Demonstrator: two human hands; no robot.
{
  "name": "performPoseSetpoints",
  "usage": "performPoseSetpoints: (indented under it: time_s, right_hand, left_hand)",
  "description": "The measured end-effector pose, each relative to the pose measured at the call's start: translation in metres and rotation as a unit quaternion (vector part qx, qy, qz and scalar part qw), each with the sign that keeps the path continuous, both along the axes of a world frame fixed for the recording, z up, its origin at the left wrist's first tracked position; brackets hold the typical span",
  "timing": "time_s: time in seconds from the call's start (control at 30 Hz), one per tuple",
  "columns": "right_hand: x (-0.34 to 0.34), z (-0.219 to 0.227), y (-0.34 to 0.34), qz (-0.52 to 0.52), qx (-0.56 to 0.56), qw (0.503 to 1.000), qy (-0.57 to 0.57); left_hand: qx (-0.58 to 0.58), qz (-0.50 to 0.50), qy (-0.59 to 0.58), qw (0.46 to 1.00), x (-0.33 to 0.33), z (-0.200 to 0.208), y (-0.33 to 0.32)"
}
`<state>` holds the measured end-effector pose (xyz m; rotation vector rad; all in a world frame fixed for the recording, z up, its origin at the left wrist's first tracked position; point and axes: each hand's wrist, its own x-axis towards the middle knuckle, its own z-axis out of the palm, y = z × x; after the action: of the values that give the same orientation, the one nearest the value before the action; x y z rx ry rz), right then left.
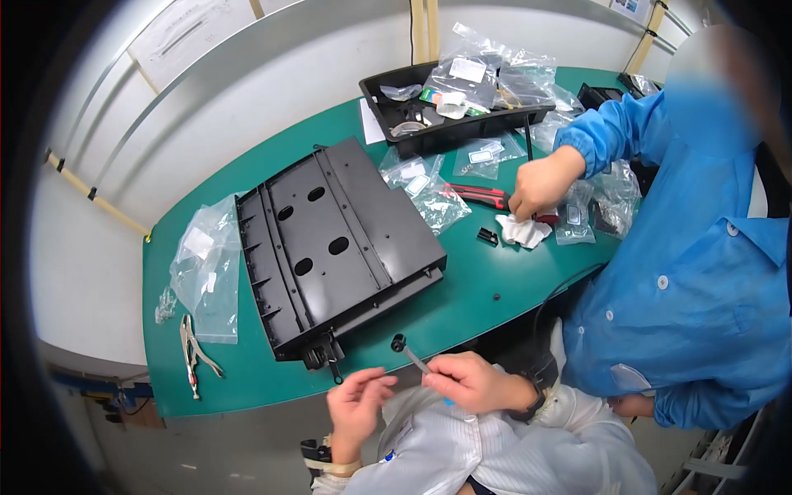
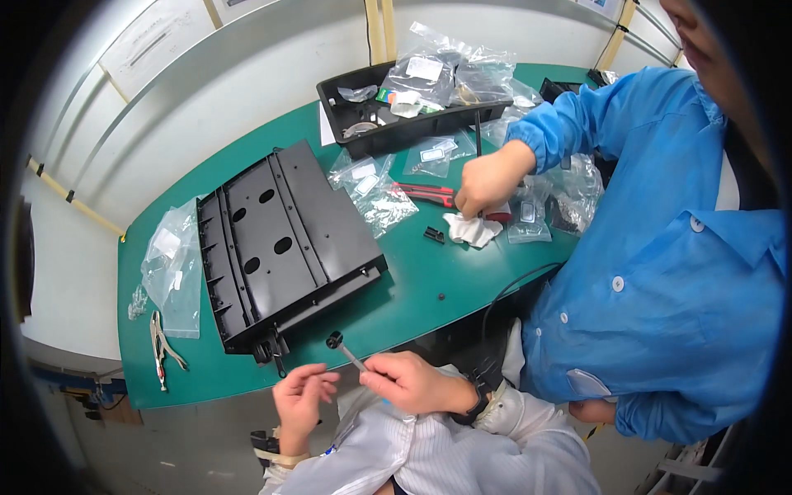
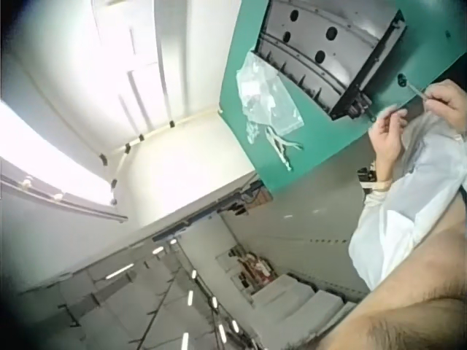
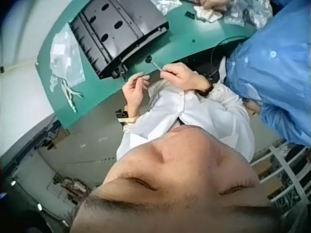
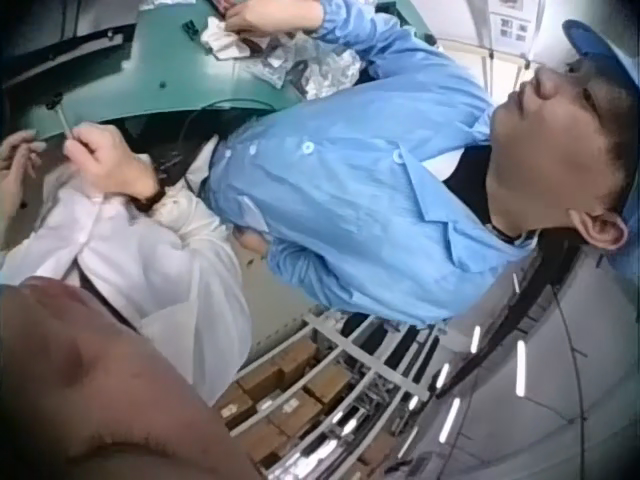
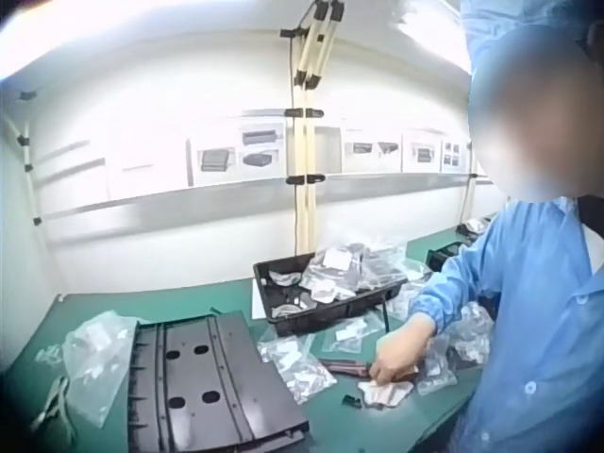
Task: Assembling a large black plastic chassis using hand tools, screws, and adhesive.
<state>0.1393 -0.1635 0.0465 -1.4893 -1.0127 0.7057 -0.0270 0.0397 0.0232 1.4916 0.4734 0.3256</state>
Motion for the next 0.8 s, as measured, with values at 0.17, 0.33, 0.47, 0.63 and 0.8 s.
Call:
performPoseSetpoints:
  time_s: [0.17,0.33,0.47,0.63,0.8]
  right_hand:
    - [0.006,-0.011,-0.003,-0.015,-0.022,0.998,0.056]
    - [0.002,-0.007,-0.006,-0.016,-0.01,0.999,0.044]
    - [-0.004,-0.028,-0.006,-0.007,-0.006,0.998,0.054]
    - [-0.003,-0.024,-0.005,-0.001,0.026,0.993,0.117]
    - [-0.003,-0.016,-0.006,-0.007,0.0,0.992,0.126]
  left_hand:
    - [-0.06,0.089,0.048,0.993,-0.021,0.015,0.032]
    - [-0.146,0.069,-0.03,0.986,-0.014,0.019,0.031]
    - [-0.096,0.142,-0.021,0.985,-0.013,-0.004,0.032]
    - [-0.117,0.114,0.005,0.987,-0.024,-0.01,0.038]
    - [-0.171,0.086,0.038,0.981,-0.022,-0.004,0.038]
